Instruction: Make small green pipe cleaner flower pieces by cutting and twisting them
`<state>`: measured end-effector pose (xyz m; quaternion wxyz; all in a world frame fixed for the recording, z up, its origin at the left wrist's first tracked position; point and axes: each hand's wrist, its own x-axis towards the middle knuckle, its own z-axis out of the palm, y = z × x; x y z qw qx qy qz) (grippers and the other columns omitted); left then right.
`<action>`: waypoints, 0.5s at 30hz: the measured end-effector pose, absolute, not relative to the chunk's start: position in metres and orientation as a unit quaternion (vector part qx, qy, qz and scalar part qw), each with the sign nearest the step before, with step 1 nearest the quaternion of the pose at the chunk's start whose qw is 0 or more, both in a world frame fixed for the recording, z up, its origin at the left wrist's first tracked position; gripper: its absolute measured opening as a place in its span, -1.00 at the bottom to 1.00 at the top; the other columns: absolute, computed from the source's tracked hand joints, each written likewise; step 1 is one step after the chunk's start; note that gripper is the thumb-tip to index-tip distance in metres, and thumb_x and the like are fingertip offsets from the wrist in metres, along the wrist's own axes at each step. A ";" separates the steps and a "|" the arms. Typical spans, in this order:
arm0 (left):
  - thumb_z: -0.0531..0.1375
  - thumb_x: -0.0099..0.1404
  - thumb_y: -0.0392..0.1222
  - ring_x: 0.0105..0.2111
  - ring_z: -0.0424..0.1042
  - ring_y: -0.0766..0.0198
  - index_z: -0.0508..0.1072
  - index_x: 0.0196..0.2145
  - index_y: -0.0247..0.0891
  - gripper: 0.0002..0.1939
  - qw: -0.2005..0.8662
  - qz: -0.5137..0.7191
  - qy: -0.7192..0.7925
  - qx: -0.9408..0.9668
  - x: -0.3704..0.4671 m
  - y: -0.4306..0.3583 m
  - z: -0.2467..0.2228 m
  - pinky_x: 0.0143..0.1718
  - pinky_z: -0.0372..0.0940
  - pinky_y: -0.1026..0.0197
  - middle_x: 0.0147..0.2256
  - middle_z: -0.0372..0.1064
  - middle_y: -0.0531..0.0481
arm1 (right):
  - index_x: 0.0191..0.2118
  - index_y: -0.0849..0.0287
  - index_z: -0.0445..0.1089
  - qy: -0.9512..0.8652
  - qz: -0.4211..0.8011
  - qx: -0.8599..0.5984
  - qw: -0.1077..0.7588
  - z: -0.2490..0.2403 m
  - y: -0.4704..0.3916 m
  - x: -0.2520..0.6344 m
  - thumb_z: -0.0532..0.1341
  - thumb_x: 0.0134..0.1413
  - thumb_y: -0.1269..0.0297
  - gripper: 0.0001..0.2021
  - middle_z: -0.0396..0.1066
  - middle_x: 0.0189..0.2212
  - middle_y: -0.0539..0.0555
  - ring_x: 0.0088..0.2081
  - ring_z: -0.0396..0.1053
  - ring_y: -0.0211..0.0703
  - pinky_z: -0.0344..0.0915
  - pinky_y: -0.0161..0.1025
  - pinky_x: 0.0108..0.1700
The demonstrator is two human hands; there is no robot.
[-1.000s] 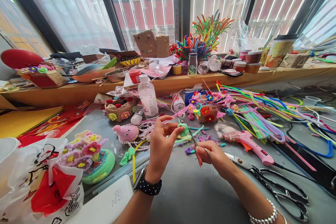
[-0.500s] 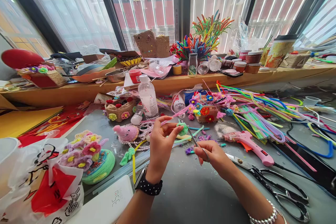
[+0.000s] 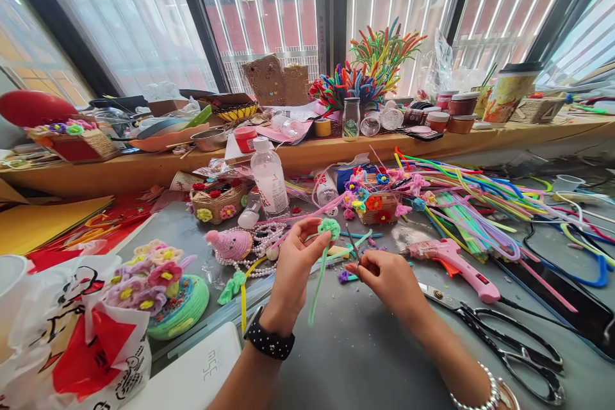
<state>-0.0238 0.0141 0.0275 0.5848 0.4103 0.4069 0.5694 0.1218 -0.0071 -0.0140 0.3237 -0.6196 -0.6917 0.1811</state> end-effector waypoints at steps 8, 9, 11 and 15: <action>0.26 -0.09 -0.35 -0.47 0.39 0.47 0.42 -0.47 -0.29 -0.86 0.664 0.562 0.381 0.314 -0.029 0.019 0.023 -0.32 0.28 0.42 -0.44 0.41 0.09 | -0.60 0.16 0.30 -0.705 0.196 -0.618 0.288 -0.015 -0.005 0.124 0.11 -0.08 0.31 -0.84 0.35 -0.62 0.01 -0.56 0.21 -0.22 0.04 -0.31 -0.50; 0.26 -0.08 -0.36 -0.46 0.39 0.47 0.42 -0.46 -0.29 -0.86 0.661 0.571 0.377 0.307 -0.029 0.019 0.023 -0.32 0.29 0.43 -0.44 0.40 0.09 | -0.59 0.16 0.30 -0.705 0.200 -0.615 0.290 -0.014 -0.005 0.125 0.10 -0.07 0.30 -0.84 0.35 -0.61 0.01 -0.55 0.21 -0.22 0.04 -0.32 -0.50; 0.25 -0.06 -0.36 -0.44 0.40 0.45 0.42 -0.44 -0.30 -0.85 0.656 0.584 0.368 0.305 -0.029 0.019 0.023 -0.33 0.30 0.43 -0.43 0.41 0.07 | -0.59 0.17 0.30 -0.713 0.219 -0.603 0.283 -0.012 -0.006 0.126 0.11 -0.08 0.29 -0.84 0.35 -0.61 0.01 -0.55 0.22 -0.23 0.05 -0.33 -0.49; 0.22 -0.02 -0.34 -0.43 0.41 0.42 0.40 -0.41 -0.31 -0.86 0.655 0.591 0.356 0.308 -0.029 0.019 0.024 -0.36 0.32 0.42 -0.41 0.40 0.04 | -0.62 0.18 0.32 -0.744 0.295 -0.556 0.223 -0.013 -0.008 0.126 0.14 -0.14 0.29 -0.85 0.32 -0.66 -0.03 -0.59 0.20 -0.29 0.01 -0.38 -0.56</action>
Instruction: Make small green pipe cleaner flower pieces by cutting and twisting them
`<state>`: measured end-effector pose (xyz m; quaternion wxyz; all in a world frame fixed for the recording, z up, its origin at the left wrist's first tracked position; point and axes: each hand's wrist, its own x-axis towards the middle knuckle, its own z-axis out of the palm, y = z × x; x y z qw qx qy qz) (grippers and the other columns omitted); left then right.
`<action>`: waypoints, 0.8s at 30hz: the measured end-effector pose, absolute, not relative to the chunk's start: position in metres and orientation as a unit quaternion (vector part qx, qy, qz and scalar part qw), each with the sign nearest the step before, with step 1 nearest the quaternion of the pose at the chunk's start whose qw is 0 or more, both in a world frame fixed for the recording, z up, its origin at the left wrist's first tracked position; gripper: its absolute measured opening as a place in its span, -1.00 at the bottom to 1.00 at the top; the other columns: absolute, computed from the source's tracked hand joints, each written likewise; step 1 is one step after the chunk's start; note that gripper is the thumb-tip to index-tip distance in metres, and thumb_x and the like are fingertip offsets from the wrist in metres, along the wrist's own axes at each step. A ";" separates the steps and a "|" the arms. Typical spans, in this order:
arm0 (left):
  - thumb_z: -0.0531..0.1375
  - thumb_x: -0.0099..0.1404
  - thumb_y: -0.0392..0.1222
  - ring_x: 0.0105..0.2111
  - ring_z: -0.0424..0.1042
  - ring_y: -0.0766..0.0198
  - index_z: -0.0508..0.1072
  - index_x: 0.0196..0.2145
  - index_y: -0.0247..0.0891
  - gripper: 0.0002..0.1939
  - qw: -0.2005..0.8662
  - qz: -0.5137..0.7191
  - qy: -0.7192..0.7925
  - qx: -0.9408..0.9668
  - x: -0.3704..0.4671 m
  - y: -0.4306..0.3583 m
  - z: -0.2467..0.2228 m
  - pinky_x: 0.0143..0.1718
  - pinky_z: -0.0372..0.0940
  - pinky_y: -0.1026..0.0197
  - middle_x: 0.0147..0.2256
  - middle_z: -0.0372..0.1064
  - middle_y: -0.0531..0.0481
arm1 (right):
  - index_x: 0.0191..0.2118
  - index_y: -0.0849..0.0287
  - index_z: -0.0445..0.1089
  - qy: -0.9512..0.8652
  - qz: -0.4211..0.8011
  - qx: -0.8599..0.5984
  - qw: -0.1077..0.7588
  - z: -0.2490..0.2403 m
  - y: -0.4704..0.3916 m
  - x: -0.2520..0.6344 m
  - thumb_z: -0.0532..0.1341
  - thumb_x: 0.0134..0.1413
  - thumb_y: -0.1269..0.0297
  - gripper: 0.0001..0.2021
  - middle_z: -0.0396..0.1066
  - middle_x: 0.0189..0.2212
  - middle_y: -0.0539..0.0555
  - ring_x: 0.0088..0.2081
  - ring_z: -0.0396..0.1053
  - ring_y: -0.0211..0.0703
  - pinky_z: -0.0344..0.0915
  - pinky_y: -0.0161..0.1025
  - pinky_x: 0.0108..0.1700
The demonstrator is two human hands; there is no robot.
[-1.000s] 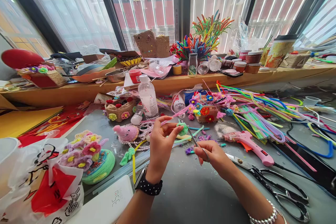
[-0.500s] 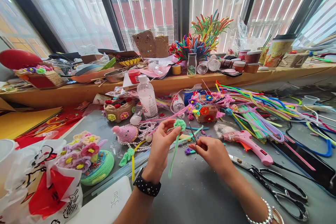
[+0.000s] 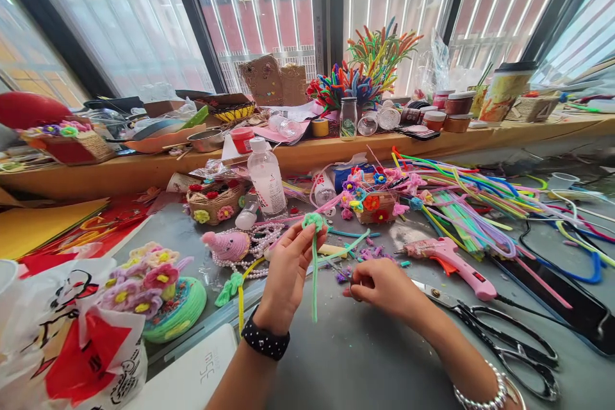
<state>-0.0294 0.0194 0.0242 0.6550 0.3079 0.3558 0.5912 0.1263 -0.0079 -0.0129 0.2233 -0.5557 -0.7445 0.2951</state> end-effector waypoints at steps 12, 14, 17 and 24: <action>0.26 -0.06 -0.26 -0.49 0.36 0.45 0.37 -0.50 -0.29 -0.87 0.653 0.554 0.383 0.347 -0.025 0.016 0.025 -0.35 0.28 0.39 -0.51 0.35 0.12 | -0.49 0.16 0.40 -0.782 0.347 -0.497 0.147 -0.010 -0.013 0.137 0.24 -0.30 0.37 -0.90 0.34 -0.60 -0.06 -0.56 0.23 -0.31 0.05 -0.41 -0.55; 0.26 -0.06 -0.23 -0.52 0.33 0.47 0.39 -0.51 -0.30 -0.87 0.633 0.542 0.400 0.381 -0.024 0.015 0.025 -0.40 0.26 0.39 -0.53 0.33 0.13 | -0.48 0.16 0.40 -0.777 0.350 -0.492 0.175 -0.008 -0.012 0.137 0.24 -0.25 0.31 -0.90 0.36 -0.57 -0.04 -0.54 0.24 -0.29 0.09 -0.40 -0.52; 0.26 -0.07 -0.21 -0.54 0.29 0.45 0.40 -0.52 -0.32 -0.85 0.595 0.521 0.428 0.438 -0.023 0.014 0.025 -0.45 0.20 0.39 -0.55 0.33 0.10 | -0.47 0.19 0.38 -0.746 0.344 -0.497 0.280 -0.002 -0.010 0.134 0.12 -0.05 0.20 -0.81 0.37 -0.55 -0.01 -0.52 0.23 -0.29 0.12 -0.38 -0.49; 0.23 -0.06 -0.11 -0.54 0.29 0.37 0.42 -0.54 -0.34 -0.79 0.540 0.464 0.448 0.541 -0.014 0.010 0.017 -0.46 0.19 0.34 -0.58 0.34 0.05 | -0.38 0.24 0.36 -0.643 0.370 -0.496 0.452 0.004 -0.010 0.132 0.07 -0.01 0.11 -0.72 0.35 -0.52 0.04 -0.56 0.17 -0.31 0.13 -0.38 -0.54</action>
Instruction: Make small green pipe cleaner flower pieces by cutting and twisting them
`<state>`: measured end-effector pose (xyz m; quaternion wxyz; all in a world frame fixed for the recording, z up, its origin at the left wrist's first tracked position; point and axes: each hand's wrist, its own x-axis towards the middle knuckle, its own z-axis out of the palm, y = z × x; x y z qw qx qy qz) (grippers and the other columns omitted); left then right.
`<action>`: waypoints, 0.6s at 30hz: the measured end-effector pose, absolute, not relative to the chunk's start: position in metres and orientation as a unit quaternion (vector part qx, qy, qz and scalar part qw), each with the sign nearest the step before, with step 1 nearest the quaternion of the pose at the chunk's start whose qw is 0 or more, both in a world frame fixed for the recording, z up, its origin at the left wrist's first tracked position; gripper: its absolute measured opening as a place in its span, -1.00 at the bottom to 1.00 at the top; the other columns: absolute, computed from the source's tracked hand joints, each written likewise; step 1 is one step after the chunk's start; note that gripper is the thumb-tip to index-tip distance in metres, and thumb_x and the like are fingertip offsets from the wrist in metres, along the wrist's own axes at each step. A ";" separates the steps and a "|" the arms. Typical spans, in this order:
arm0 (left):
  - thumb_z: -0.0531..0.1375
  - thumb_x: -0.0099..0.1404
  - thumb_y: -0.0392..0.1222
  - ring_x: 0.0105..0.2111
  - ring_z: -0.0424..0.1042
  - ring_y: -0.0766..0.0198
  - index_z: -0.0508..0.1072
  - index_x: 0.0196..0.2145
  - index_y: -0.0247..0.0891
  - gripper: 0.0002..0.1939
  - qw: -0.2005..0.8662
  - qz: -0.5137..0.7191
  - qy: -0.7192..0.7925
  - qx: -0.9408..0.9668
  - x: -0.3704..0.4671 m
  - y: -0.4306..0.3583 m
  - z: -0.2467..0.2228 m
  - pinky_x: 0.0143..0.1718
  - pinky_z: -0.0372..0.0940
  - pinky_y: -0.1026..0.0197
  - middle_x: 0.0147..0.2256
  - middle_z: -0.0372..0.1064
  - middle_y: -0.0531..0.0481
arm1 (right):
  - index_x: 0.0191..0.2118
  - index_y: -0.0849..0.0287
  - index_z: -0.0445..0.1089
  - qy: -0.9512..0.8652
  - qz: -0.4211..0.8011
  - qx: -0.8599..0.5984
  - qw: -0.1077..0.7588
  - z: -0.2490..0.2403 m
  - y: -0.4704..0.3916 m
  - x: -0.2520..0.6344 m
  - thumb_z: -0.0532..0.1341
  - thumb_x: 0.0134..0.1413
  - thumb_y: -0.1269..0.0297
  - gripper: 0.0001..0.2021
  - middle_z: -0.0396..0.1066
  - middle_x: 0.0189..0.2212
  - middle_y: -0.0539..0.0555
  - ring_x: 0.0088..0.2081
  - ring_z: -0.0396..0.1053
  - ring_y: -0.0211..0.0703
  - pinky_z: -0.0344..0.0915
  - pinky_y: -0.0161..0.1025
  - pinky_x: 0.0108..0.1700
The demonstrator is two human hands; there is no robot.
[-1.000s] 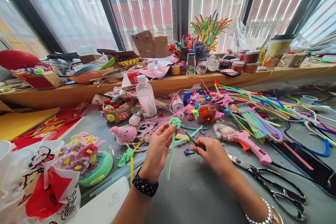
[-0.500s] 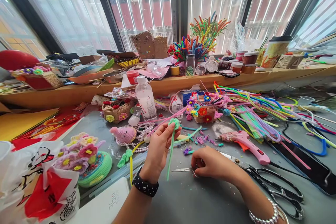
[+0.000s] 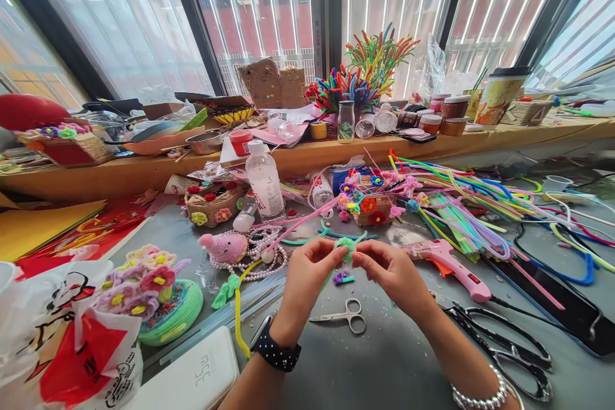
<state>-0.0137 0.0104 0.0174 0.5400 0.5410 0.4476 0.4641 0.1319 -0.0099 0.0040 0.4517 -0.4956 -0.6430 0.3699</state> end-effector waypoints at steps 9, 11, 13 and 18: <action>0.22 -0.05 -0.10 -0.50 0.34 0.30 0.46 -0.53 -0.32 -0.80 0.546 0.432 0.449 0.560 -0.016 0.012 0.017 -0.42 0.24 0.30 -0.54 0.40 -0.01 | -0.37 0.23 0.36 -0.634 0.381 -0.485 0.466 0.001 -0.009 0.133 0.04 0.02 0.15 -0.74 0.33 -0.57 0.01 -0.60 0.16 -0.32 0.13 -0.38 -0.56; 0.22 -0.05 -0.13 -0.48 0.36 0.29 0.48 -0.49 -0.31 -0.81 0.558 0.422 0.444 0.560 -0.017 0.013 0.019 -0.42 0.25 0.30 -0.51 0.42 -0.02 | -0.36 0.23 0.36 -0.635 0.385 -0.482 0.465 0.000 -0.008 0.133 0.03 0.03 0.16 -0.74 0.33 -0.56 0.01 -0.60 0.17 -0.33 0.13 -0.38 -0.56; 0.22 -0.04 -0.16 -0.47 0.37 0.29 0.50 -0.44 -0.30 -0.81 0.575 0.409 0.436 0.559 -0.017 0.013 0.019 -0.40 0.25 0.30 -0.48 0.44 -0.03 | -0.37 0.22 0.36 -0.638 0.365 -0.493 0.465 0.000 -0.009 0.133 0.03 0.03 0.16 -0.74 0.34 -0.55 0.02 -0.58 0.19 -0.31 0.14 -0.38 -0.55; 0.20 -0.02 -0.22 -0.47 0.37 0.29 0.51 -0.39 -0.29 -0.81 0.571 0.401 0.435 0.569 -0.017 0.012 0.019 -0.42 0.24 0.32 -0.48 0.45 -0.03 | -0.44 0.22 0.36 -0.653 0.315 -0.516 0.457 0.000 -0.009 0.131 0.05 0.02 0.18 -0.76 0.37 -0.53 0.03 -0.55 0.22 -0.29 0.15 -0.37 -0.52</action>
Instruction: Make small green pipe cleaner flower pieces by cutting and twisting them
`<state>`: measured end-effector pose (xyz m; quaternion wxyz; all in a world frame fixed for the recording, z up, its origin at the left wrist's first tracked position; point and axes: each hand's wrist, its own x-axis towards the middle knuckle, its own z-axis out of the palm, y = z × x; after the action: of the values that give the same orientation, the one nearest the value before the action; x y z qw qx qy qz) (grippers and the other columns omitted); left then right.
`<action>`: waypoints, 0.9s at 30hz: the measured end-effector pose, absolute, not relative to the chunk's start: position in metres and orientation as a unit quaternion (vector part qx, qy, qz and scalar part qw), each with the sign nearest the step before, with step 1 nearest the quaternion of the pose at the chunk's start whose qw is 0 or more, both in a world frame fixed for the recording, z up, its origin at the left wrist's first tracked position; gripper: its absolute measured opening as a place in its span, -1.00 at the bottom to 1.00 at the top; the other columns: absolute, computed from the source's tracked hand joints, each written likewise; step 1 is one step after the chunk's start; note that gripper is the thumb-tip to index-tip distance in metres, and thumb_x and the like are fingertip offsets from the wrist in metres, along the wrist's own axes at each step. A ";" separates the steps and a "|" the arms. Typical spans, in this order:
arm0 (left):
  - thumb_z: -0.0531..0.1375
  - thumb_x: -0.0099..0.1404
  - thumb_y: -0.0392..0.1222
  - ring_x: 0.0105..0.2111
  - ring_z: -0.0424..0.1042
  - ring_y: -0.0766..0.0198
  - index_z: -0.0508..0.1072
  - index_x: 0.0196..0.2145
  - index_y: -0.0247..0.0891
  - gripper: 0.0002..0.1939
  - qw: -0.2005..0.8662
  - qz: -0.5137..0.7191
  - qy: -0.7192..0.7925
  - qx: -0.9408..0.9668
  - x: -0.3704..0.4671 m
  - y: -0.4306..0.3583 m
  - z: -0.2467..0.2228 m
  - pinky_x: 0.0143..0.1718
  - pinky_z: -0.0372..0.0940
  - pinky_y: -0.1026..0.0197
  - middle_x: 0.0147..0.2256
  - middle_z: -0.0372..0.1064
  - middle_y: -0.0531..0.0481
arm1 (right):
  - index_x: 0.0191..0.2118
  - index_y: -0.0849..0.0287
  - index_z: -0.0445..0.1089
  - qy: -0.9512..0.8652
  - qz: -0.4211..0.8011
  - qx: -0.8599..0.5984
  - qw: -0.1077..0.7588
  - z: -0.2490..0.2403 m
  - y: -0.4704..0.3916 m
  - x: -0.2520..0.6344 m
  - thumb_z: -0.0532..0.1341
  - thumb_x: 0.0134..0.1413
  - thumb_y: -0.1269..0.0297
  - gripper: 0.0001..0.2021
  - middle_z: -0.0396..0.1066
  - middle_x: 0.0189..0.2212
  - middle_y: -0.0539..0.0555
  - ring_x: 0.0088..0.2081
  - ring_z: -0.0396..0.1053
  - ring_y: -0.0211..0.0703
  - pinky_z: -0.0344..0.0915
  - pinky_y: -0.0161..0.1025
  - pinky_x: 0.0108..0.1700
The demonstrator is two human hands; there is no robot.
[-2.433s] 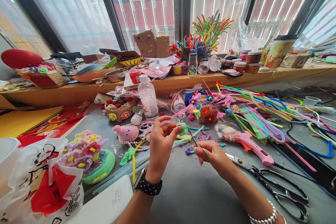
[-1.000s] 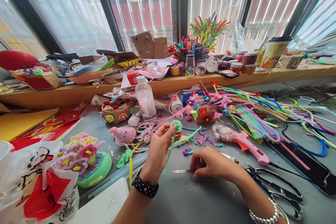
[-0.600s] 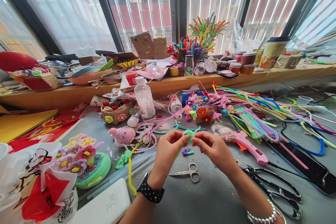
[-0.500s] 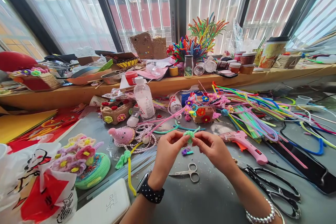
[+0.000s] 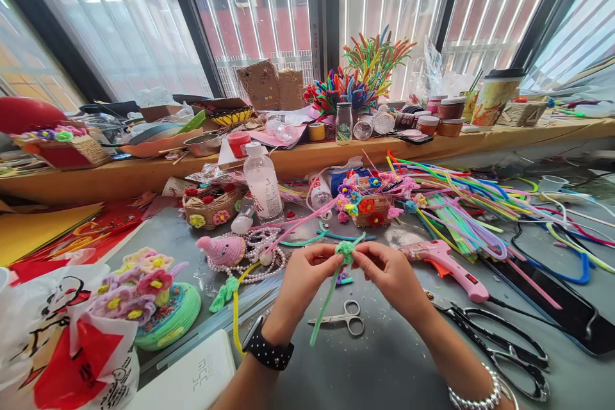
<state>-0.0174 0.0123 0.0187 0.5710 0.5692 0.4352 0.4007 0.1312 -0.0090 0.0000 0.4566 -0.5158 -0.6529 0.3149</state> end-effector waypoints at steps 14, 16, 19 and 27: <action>0.15 0.03 -0.19 -0.47 0.38 0.25 0.49 -0.46 -0.27 -0.85 0.376 0.430 0.486 0.661 -0.010 0.006 0.010 -0.43 0.28 0.29 -0.48 0.44 -0.05 | -0.43 0.19 0.36 -0.670 0.205 -0.536 0.470 -0.008 -0.011 0.124 0.04 0.05 0.24 -0.80 0.36 -0.54 0.02 -0.50 0.26 -0.24 0.15 -0.34 -0.45; 0.14 0.03 -0.22 -0.48 0.37 0.27 0.48 -0.47 -0.29 -0.86 0.351 0.432 0.496 0.666 -0.009 0.004 0.011 -0.44 0.28 0.30 -0.49 0.43 -0.04 | -0.41 0.19 0.34 -0.670 0.186 -0.536 0.479 -0.009 -0.011 0.122 0.03 0.06 0.27 -0.81 0.35 -0.52 0.02 -0.50 0.25 -0.24 0.15 -0.33 -0.45; 0.12 0.04 -0.24 -0.48 0.37 0.28 0.47 -0.47 -0.31 -0.86 0.315 0.428 0.509 0.677 -0.007 0.001 0.012 -0.43 0.28 0.29 -0.49 0.41 -0.03 | -0.40 0.19 0.33 -0.670 0.166 -0.536 0.486 -0.011 -0.011 0.121 0.03 0.05 0.30 -0.84 0.34 -0.51 0.03 -0.48 0.25 -0.22 0.16 -0.32 -0.43; 0.10 0.06 -0.25 -0.47 0.39 0.30 0.45 -0.44 -0.32 -0.85 0.361 0.423 0.489 0.672 -0.007 0.003 0.012 -0.43 0.30 0.31 -0.47 0.41 -0.04 | -0.43 0.19 0.31 -0.672 0.239 -0.525 0.464 -0.009 -0.007 0.127 0.00 0.08 0.26 -0.79 0.32 -0.54 0.01 -0.52 0.26 -0.25 0.17 -0.35 -0.48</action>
<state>-0.0073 0.0033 0.0119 0.3614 0.6716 0.4893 0.4230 0.1274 -0.0068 -0.0095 0.4642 -0.5248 -0.6724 0.2387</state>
